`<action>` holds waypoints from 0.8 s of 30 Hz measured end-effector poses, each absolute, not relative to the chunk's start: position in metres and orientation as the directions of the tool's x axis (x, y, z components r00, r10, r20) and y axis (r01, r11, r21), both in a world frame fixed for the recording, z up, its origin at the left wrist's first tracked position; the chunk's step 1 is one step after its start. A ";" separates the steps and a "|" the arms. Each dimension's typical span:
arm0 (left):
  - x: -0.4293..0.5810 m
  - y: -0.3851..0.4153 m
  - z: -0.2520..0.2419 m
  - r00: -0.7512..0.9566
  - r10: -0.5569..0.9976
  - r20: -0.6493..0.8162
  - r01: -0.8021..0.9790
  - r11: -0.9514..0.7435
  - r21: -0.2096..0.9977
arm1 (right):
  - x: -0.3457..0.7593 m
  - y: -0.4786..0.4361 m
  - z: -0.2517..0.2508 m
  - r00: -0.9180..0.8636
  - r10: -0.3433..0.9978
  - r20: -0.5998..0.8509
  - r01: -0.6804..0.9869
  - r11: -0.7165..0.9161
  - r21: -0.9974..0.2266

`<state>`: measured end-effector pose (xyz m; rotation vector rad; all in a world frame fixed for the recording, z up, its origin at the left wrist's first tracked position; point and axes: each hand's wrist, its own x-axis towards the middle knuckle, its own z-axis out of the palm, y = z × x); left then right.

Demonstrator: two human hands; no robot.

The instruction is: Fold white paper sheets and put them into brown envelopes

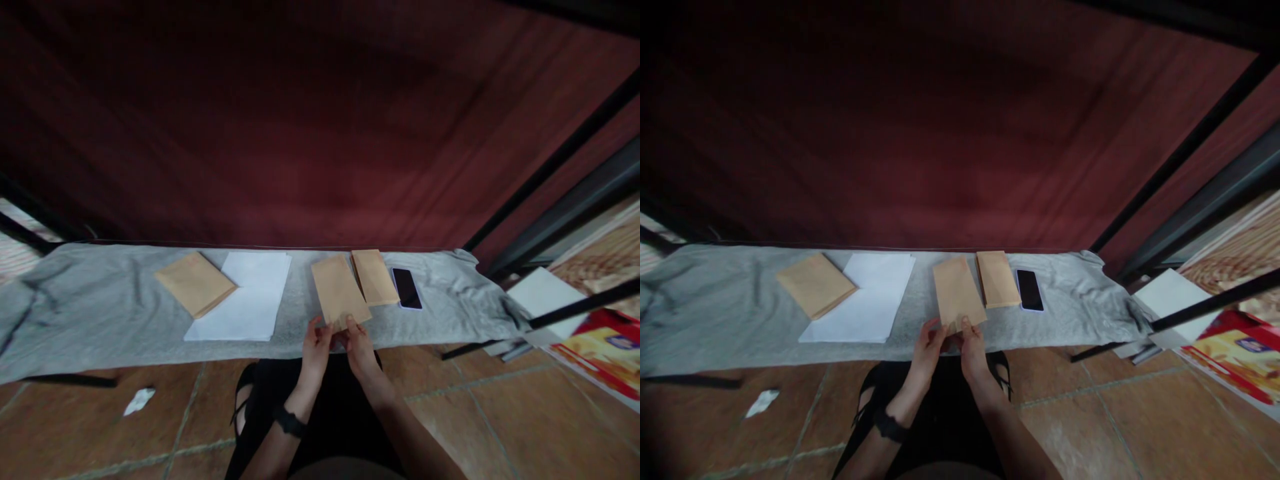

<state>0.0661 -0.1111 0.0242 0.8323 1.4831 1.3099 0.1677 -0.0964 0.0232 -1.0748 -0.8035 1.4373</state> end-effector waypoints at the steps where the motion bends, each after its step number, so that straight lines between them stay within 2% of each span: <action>1: 0.064 -0.110 0.021 -0.261 0.928 -0.267 -0.151 0.233 0.961 | 0.164 -0.098 0.023 0.015 0.981 -0.193 -0.401 -0.171 -0.900; 5: 0.059 -0.109 0.017 -0.232 0.923 -0.308 -0.180 0.270 0.946 | 0.157 -0.101 0.018 0.003 0.978 -0.210 -0.431 -0.188 -0.883; 14: 0.038 -0.093 0.013 -0.304 0.896 -0.324 -0.074 0.317 0.946 | 0.174 -0.107 -0.002 -0.049 0.971 -0.234 -0.289 -0.238 -0.927; 17: 0.030 -0.088 0.012 -0.334 0.891 -0.306 0.013 0.329 0.944 | 0.183 -0.109 -0.005 -0.086 0.970 -0.227 -0.097 -0.235 -0.967; 18: 0.027 -0.087 0.012 -0.342 0.892 -0.297 0.052 0.333 0.942 | 0.186 -0.109 -0.005 -0.090 0.977 -0.194 -0.006 -0.196 -0.981; 20: 0.023 -0.087 0.013 -0.354 0.896 -0.267 0.141 0.333 0.932 | 0.189 -0.111 -0.004 -0.078 0.996 -0.034 0.203 -0.018 -0.979; 22: 0.020 -0.088 0.015 -0.364 0.905 -0.221 0.243 0.322 0.915 | 0.191 -0.112 -0.001 -0.101 0.977 0.186 0.423 0.211 -0.881; 24: 0.018 -0.091 0.018 -0.371 0.912 -0.172 0.340 0.306 0.889 | 0.191 -0.115 0.001 -0.203 0.925 0.322 0.605 0.376 -0.701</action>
